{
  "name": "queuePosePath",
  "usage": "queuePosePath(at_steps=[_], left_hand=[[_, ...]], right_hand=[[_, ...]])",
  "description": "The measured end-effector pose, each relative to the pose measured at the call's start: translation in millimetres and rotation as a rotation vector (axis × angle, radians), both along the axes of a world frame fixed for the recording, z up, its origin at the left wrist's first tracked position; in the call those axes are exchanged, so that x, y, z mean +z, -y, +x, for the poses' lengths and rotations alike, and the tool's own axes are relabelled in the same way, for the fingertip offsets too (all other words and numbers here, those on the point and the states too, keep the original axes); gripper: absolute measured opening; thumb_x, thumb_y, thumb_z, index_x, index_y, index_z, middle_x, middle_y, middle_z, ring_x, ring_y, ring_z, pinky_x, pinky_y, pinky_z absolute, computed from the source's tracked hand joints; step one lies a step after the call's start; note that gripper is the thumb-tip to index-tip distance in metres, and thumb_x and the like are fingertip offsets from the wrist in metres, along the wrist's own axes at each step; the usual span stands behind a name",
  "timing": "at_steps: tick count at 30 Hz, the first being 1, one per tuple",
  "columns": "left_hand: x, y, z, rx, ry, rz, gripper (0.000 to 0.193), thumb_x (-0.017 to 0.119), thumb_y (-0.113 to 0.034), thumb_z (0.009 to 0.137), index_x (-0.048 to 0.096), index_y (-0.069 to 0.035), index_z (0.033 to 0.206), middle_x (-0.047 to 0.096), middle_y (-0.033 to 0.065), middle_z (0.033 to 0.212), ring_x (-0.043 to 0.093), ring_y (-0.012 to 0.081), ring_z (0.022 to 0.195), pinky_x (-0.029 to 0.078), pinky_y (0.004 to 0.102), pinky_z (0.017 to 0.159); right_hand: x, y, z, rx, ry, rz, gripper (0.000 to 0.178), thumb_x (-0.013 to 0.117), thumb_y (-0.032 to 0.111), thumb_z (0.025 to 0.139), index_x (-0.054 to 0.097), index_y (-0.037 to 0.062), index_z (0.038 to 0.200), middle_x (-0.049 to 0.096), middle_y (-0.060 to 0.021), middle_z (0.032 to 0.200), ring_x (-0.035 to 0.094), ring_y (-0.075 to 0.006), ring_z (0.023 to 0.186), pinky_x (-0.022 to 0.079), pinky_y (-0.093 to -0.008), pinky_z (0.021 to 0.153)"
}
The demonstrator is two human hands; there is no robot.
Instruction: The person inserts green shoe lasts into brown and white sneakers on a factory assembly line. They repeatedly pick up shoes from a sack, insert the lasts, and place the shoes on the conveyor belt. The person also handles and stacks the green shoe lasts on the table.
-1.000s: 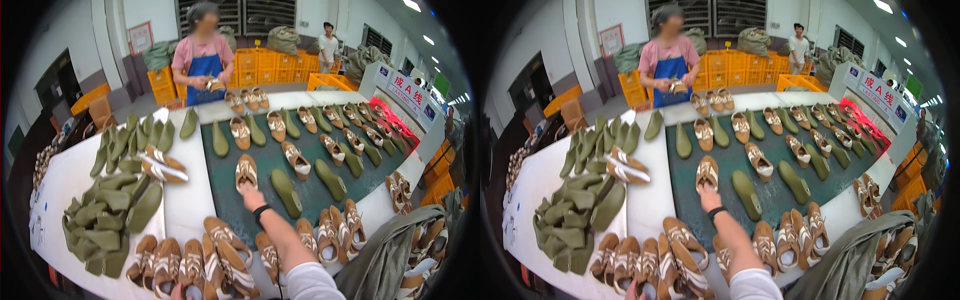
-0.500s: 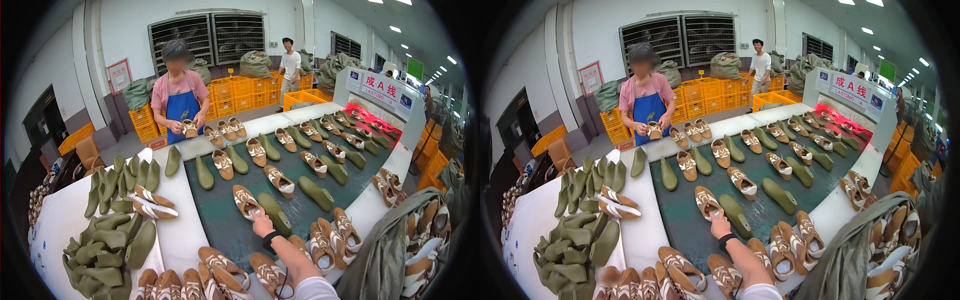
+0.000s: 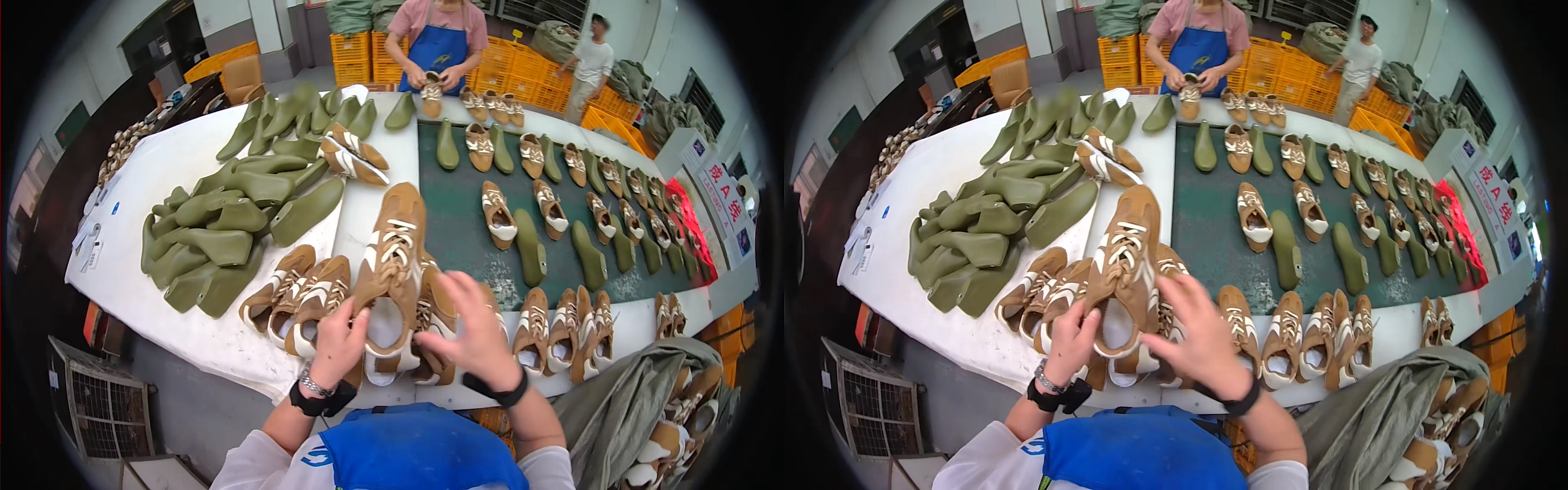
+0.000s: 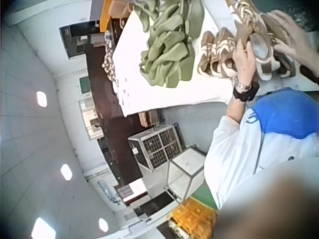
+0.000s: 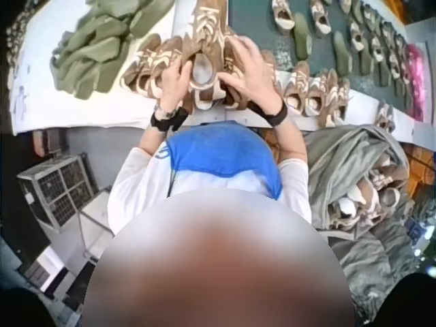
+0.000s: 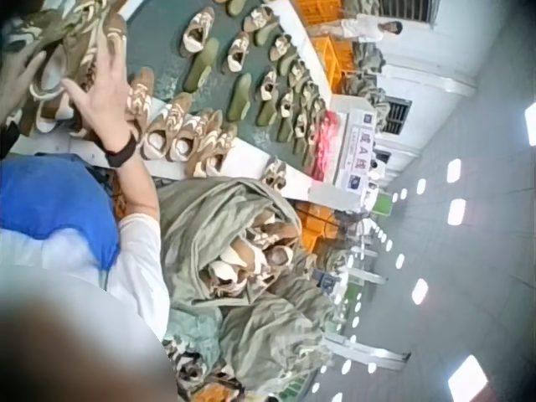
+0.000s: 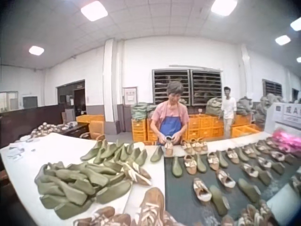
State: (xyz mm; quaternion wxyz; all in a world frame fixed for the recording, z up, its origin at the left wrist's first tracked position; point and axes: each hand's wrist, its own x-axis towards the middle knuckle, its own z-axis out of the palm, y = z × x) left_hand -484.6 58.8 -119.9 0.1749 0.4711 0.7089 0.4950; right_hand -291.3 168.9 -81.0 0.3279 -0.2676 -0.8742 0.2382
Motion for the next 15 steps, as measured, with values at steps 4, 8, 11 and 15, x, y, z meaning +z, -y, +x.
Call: queuePosePath(at_steps=[4, 8, 11, 15], left_hand=[[2, 4, 18, -0.123, 0.132, 0.047, 0.024, 0.054, -0.015, 0.091, 0.058, 0.002, 0.107, 0.062, 0.0149, 0.072, 0.061, 0.0221, 0.063, 0.046, 0.0333, 0.060], [8, 1, 17, -0.104, 0.191, 0.224, 0.036, 0.060, -0.009, 0.085, 0.052, 0.002, 0.118, 0.061, 0.0175, 0.101, 0.061, 0.0244, 0.083, 0.048, 0.0341, 0.075], [21, -2, 19, 0.026, -0.251, 0.372, 0.046, 0.067, -0.005, 0.074, 0.054, 0.001, 0.117, 0.058, 0.0170, 0.108, 0.059, 0.0306, 0.089, 0.048, 0.0375, 0.078], [39, 2, 19, -0.024, -0.460, 0.353, 0.047, 0.067, -0.002, 0.068, 0.056, -0.001, 0.114, 0.058, 0.0156, 0.100, 0.060, 0.0306, 0.091, 0.050, 0.0347, 0.076]], right_hand=[[-3, 9, -31, -0.112, -0.229, 0.020, 0.055, 0.065, 0.008, 0.071, 0.051, 0.0066, 0.123, 0.060, -0.0179, 0.112, 0.062, -0.0332, 0.098, 0.053, -0.0395, 0.078], [-6, 18, -34, -0.105, -0.266, 0.093, 0.051, 0.062, 0.001, 0.069, 0.052, 0.0053, 0.119, 0.065, -0.0162, 0.102, 0.065, -0.0339, 0.086, 0.053, -0.0391, 0.074], [-5, 25, -35, -0.075, -0.239, 0.166, 0.049, 0.061, 0.000, 0.070, 0.053, 0.0076, 0.118, 0.065, -0.0152, 0.103, 0.065, -0.0330, 0.084, 0.054, -0.0393, 0.072], [-7, 26, -31, -0.045, -0.276, 0.191, 0.045, 0.060, 0.001, 0.072, 0.054, 0.0110, 0.116, 0.065, -0.0182, 0.105, 0.066, -0.0347, 0.082, 0.055, -0.0396, 0.069]])
